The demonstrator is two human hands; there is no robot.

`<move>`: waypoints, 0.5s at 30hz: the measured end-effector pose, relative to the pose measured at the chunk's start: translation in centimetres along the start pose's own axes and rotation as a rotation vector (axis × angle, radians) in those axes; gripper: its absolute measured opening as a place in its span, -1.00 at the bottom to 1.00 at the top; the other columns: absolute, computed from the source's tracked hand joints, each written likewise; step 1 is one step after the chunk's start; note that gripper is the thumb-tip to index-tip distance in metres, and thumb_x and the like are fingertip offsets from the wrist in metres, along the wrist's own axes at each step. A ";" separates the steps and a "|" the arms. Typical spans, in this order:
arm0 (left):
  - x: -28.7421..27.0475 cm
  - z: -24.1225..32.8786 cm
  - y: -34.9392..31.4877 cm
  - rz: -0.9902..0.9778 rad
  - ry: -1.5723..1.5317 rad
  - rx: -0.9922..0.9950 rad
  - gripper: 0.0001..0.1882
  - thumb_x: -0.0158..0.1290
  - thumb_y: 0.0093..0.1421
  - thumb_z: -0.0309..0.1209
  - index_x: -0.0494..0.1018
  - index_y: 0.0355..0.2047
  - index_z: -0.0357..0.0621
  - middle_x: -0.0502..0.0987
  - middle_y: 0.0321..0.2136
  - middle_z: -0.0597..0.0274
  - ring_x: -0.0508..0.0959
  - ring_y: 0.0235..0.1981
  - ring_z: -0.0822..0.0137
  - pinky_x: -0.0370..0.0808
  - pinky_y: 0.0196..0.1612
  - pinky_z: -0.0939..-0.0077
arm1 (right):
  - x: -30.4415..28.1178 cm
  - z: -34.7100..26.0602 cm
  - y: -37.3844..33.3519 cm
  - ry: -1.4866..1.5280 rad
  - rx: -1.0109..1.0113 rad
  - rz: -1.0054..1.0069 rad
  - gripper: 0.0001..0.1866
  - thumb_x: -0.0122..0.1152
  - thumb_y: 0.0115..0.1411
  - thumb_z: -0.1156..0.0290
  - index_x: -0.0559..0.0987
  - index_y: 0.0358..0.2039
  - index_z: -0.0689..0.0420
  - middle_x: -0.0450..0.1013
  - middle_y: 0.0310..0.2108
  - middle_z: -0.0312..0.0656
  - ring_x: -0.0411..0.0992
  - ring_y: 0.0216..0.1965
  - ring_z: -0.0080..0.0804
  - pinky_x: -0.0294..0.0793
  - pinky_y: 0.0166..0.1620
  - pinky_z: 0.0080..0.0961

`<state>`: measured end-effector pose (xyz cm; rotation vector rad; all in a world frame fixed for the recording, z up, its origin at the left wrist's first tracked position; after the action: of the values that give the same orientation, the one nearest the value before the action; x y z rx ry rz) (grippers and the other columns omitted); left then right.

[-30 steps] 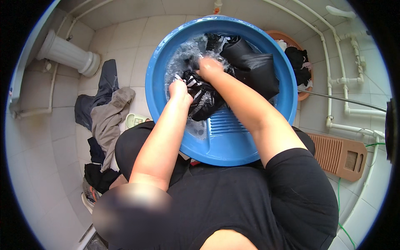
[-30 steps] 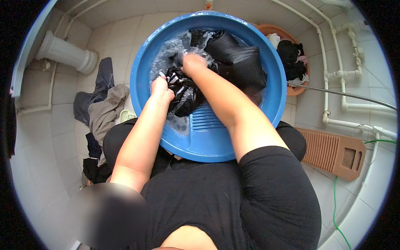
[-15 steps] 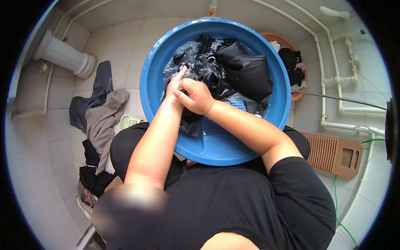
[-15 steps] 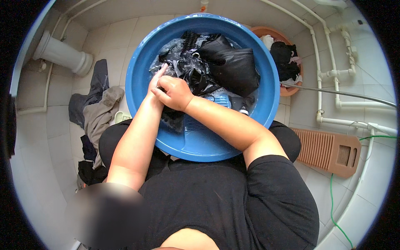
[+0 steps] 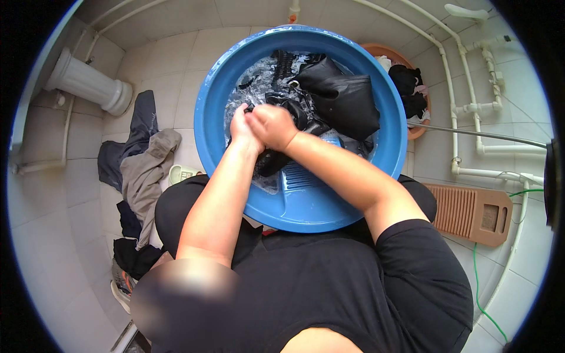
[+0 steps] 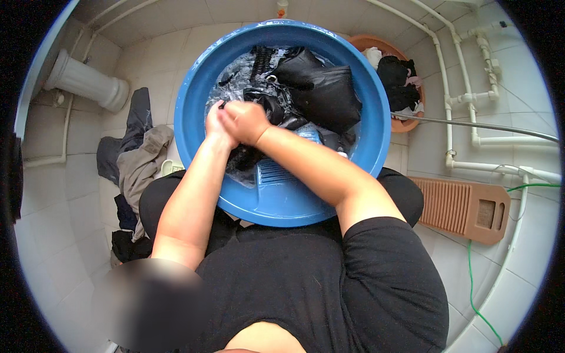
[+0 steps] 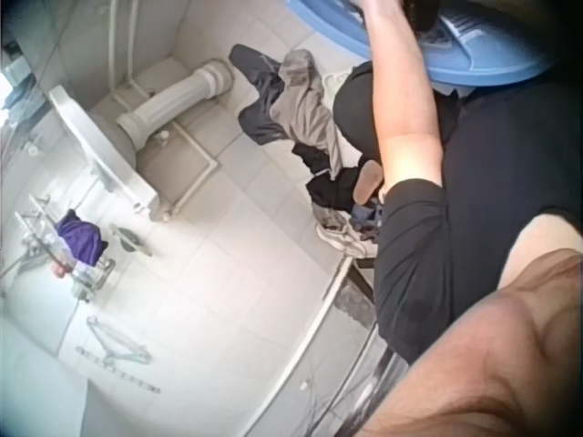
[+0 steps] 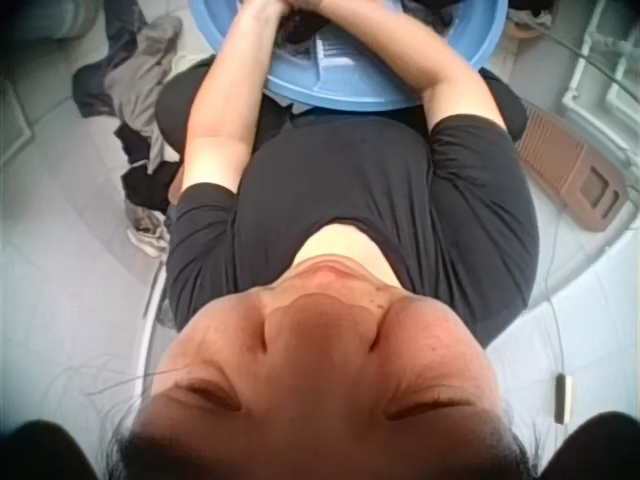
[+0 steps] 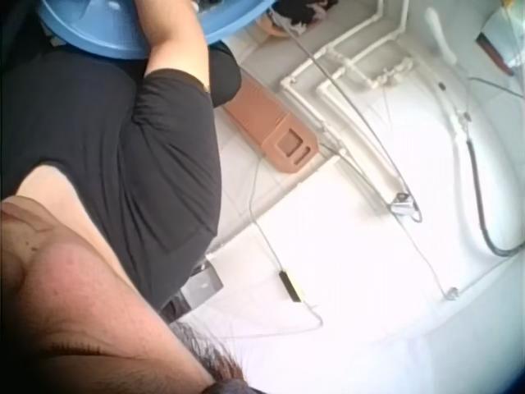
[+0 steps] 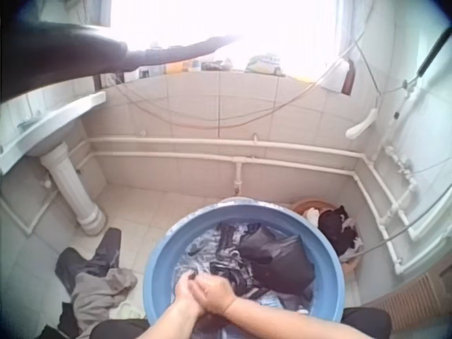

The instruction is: The person hand washes a black garment in a blue basin filled with soapy water. They repeatedly submerge, scrub, and wring the item, occasionally lifting it to inspect or reposition it within the basin.

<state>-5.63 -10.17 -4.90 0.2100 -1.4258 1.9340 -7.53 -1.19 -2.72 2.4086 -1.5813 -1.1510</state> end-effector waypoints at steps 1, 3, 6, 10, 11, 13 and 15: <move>2.3 0.4 -3.2 0.094 0.069 0.091 -0.60 -0.19 0.14 -0.05 0.37 -0.25 -0.10 0.47 -0.30 0.14 0.47 -0.27 0.18 0.42 -0.19 0.19 | 0.0 1.8 0.8 -0.066 0.075 0.017 -0.75 0.04 0.09 0.22 0.45 -0.61 0.08 0.39 -0.55 -0.08 0.38 -0.50 -0.04 0.39 -0.35 -0.26; 1.8 0.6 -2.8 -0.002 -0.039 0.146 -0.54 -0.25 0.15 -0.02 0.37 -0.18 -0.11 0.47 -0.25 0.16 0.46 -0.19 0.17 0.41 -0.15 0.20 | -0.7 4.4 3.1 -0.158 0.387 0.025 -0.71 0.02 0.11 0.15 0.49 -0.51 0.11 0.42 -0.43 -0.06 0.40 -0.36 -0.03 0.37 -0.23 -0.22; 1.1 1.4 -1.2 0.078 -0.077 0.203 -0.50 -0.34 0.19 -0.03 0.37 -0.13 -0.12 0.47 -0.21 0.15 0.48 -0.21 0.15 0.41 -0.13 0.17 | -1.7 5.6 4.0 -0.230 0.278 0.014 -0.60 0.03 0.09 0.03 0.48 -0.38 0.17 0.42 -0.31 -0.02 0.36 -0.20 -0.07 0.32 -0.11 -0.25; 0.3 0.8 0.6 0.105 -0.047 0.151 -0.63 -0.27 0.22 -0.13 0.39 -0.28 -0.15 0.49 -0.39 0.17 0.52 -0.43 0.22 0.49 -0.37 0.28 | -0.9 5.5 2.4 -0.674 0.216 -0.441 -0.51 0.14 -0.01 -0.01 0.46 -0.25 0.15 0.45 -0.32 -0.05 0.42 -0.20 -0.16 0.39 -0.14 -0.28; -0.1 0.7 1.2 0.110 0.003 0.131 -0.65 -0.27 0.23 -0.17 0.38 -0.28 -0.17 0.49 -0.38 0.14 0.52 -0.43 0.20 0.49 -0.37 0.26 | -0.8 6.0 3.1 -0.646 0.369 -0.502 -0.49 0.16 -0.02 -0.01 0.47 -0.22 0.16 0.47 -0.28 -0.06 0.44 -0.20 -0.18 0.41 -0.15 -0.30; 0.4 0.7 1.0 0.046 -0.118 0.147 -0.65 -0.25 0.23 -0.18 0.34 -0.21 -0.21 0.47 -0.35 0.08 0.52 -0.41 0.15 0.48 -0.31 0.20 | -0.3 7.5 4.4 -0.620 0.583 -0.500 -0.55 0.18 -0.04 0.04 0.52 -0.25 0.13 0.48 -0.25 -0.07 0.46 -0.21 -0.18 0.40 -0.15 -0.32; 0.7 0.9 -0.1 0.056 -0.025 0.168 -0.64 -0.26 0.24 -0.18 0.34 -0.20 -0.21 0.48 -0.30 0.13 0.50 -0.30 0.15 0.46 -0.20 0.20 | 1.1 8.5 5.2 -0.789 0.610 -0.433 -0.65 0.20 -0.09 0.09 0.57 -0.37 0.06 0.50 -0.33 -0.08 0.48 -0.26 -0.21 0.41 -0.21 -0.32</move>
<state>-6.35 -10.63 -4.09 0.2762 -1.2979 2.1053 -16.39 -1.60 -7.39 2.9887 -1.8391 -2.1864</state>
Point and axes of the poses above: each hand's wrist, its own y-axis towards the middle knuckle, its own x-axis out of the palm, z = x × y, the point moved 1 cm from there along y, towards the middle knuckle
